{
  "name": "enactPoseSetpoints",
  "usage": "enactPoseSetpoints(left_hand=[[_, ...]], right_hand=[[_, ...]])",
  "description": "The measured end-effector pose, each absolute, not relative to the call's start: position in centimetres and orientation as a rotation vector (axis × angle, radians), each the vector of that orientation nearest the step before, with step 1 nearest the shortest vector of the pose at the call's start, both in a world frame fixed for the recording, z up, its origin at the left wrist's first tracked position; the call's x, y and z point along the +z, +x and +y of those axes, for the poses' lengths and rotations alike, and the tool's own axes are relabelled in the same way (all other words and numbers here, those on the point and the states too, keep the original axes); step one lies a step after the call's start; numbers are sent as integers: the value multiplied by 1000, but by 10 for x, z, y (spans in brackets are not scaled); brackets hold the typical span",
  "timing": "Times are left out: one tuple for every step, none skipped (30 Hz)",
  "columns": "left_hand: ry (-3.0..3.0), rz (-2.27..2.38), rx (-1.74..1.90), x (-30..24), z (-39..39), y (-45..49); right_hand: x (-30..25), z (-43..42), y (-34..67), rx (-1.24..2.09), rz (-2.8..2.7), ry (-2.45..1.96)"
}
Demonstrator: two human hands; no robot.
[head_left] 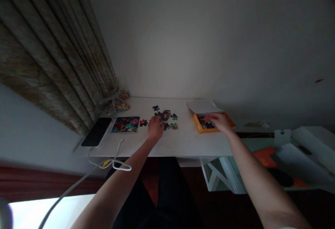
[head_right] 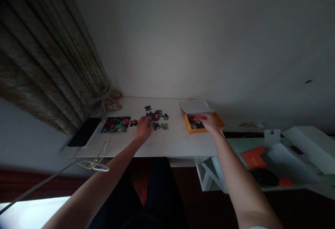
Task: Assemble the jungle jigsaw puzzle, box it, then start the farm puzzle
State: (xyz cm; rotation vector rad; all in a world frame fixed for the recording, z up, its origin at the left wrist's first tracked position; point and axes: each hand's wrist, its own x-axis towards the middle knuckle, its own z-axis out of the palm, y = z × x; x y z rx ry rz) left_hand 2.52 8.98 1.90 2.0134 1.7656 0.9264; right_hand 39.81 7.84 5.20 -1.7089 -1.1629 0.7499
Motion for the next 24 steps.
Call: enactPoseSetpoints(left_hand=[[2043,1865,872,15,94,11],[2084,1939,809,12,97,-3],[2134,1984,734,10,100,-15],[2183,2008,640,9,103,-26],[2224,2020,538,8,105,-35],[2257,2021,451,8,107,-43],[2278,2010,374,9,109,-49],[2287,1992,311,10,111,-53],[2286,1972,265,11,113,-56],[2277,1954,234,12,115,-58],[2263,1940,210,13,117,-58],[2247,1932,188,14,119,-58],[2228,1932,177,15,121,-58],[2208,1939,177,16,123,-57],[2186,1946,176,17,126,-57],[2160,1954,180,18,128,-57],[2129,1962,196,20,130,-57],[2097,1966,221,22,132,-58],[2066,1964,256,24,134,-58],[2038,1956,297,25,135,-59],[2013,1942,338,27,136,-59],[1992,1924,376,28,138,-58],[1975,1904,407,28,138,-57],[1960,1886,433,28,139,-54]], right_hand=[[48,79,403,706,-1211,-1818],[44,80,406,641,-1270,-1917],[42,80,407,560,-1331,-1999],[41,79,406,479,-1383,-2056],[40,78,403,398,-1420,-2078],[40,77,396,322,-1446,-2064],[40,77,387,276,-1465,-2028],[39,76,374,227,-1478,-1972],[37,76,359,207,-1522,-1882],[34,76,341,222,-1561,-1798],[29,77,322,240,-1594,-1757],[24,78,301,263,-1634,-1719],[17,79,281,291,-1682,-1655],[10,80,261,318,-1718,-1599],[3,81,243,344,-1751,-1571],[-4,82,226,356,-1757,-1586],[-10,83,213,354,-1740,-1643],[-14,83,202,341,-1721,-1719],[-17,84,193,327,-1734,-1778],[-19,84,188,318,-1760,-1822],[-20,84,184,314,-1798,-1851],[-20,85,181,317,-1844,-1863],[-19,86,180,324,-1886,-1865],[-18,87,180,334,-1919,-1863]])
